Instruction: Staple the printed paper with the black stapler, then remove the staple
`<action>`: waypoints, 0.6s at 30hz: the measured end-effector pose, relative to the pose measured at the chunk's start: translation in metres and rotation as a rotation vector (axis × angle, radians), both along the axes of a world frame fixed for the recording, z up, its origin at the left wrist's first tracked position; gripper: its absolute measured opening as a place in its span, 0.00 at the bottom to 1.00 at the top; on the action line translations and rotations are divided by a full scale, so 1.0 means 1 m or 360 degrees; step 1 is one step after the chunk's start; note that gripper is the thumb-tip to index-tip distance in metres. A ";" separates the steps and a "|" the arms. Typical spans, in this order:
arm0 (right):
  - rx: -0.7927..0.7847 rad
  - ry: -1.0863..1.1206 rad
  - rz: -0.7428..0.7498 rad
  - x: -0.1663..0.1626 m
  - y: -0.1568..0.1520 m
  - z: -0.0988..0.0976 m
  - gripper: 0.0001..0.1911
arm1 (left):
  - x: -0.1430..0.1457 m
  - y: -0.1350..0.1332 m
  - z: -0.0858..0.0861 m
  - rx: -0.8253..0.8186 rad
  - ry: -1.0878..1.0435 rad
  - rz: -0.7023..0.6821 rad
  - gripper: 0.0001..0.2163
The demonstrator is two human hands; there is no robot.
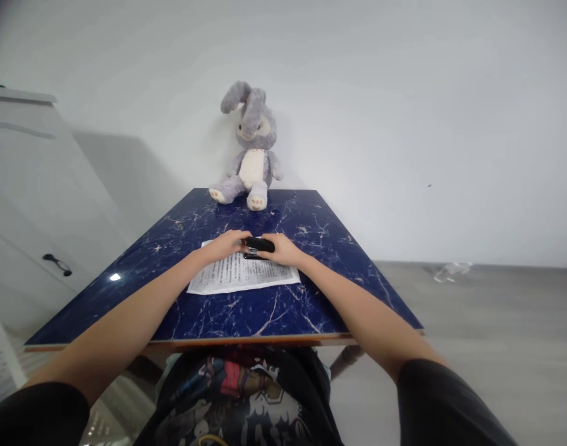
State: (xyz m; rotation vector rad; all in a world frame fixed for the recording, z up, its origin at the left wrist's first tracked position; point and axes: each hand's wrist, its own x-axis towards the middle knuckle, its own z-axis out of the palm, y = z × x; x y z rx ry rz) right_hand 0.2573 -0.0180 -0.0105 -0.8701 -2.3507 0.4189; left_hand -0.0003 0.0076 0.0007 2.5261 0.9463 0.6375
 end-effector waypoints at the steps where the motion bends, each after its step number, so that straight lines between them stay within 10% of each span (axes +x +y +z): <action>1: 0.0008 -0.0023 0.0003 0.000 -0.001 0.002 0.12 | -0.003 0.001 0.001 0.0021 0.0044 0.0027 0.09; 7: -0.0037 -0.0093 -0.0017 0.024 -0.004 0.025 0.14 | -0.017 0.010 -0.008 0.0179 0.0308 0.0476 0.18; 18: -0.0122 -0.0411 -0.0485 0.108 0.022 0.043 0.09 | -0.028 0.017 -0.005 0.0106 0.0156 0.0474 0.07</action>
